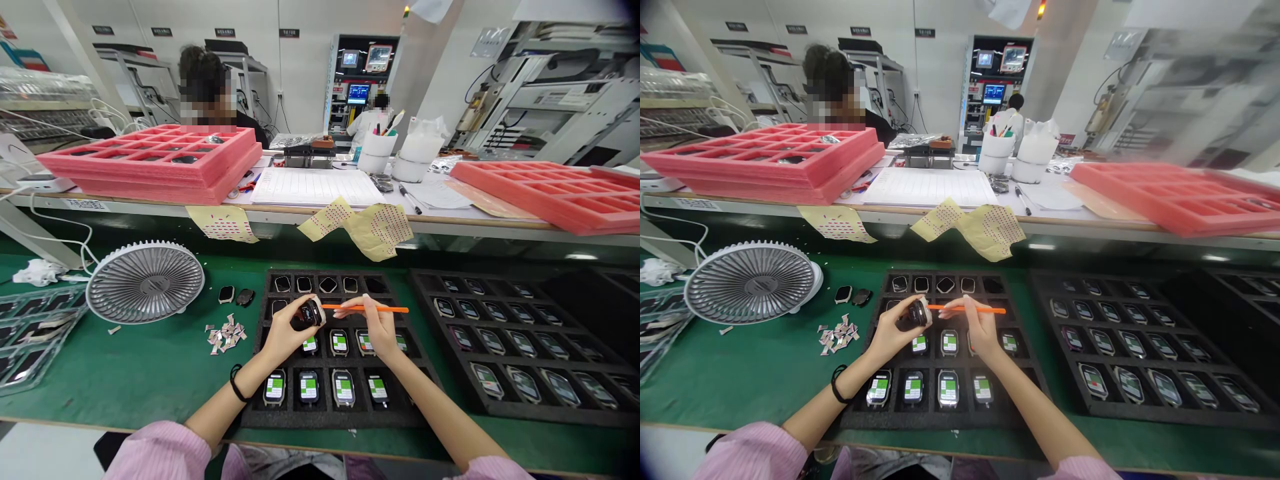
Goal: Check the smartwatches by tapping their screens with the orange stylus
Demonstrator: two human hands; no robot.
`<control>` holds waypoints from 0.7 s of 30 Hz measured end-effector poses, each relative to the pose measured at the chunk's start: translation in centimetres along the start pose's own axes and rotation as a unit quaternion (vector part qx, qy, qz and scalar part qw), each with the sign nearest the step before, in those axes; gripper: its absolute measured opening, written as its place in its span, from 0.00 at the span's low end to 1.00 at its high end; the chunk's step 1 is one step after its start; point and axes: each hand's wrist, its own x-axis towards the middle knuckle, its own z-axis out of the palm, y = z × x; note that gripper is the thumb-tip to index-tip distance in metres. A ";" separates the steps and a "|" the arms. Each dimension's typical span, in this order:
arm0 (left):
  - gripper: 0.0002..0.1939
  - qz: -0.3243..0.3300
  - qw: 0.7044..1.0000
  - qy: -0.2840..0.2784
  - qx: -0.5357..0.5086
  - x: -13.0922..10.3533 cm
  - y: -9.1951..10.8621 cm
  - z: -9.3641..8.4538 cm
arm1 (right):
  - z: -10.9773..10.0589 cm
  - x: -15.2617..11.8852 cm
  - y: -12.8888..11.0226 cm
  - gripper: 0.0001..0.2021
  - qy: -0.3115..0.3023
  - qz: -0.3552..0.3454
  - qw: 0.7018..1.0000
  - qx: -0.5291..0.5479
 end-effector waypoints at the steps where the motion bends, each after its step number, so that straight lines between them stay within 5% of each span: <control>1: 0.24 0.002 1.000 0.001 0.001 0.0 0.0 0.0 | 0.0 0.0 0.0 0.24 0.005 0.003 1.000 -0.005; 13: 0.25 0.048 0.998 0.022 0.037 -0.3 -0.6 0.1 | 0.2 -0.5 -0.2 0.24 -0.027 -0.053 0.994 -0.096; 21: 0.25 0.005 1.000 0.009 0.021 0.1 -0.2 0.1 | 0.2 -0.3 -0.3 0.25 -0.022 -0.014 0.998 -0.050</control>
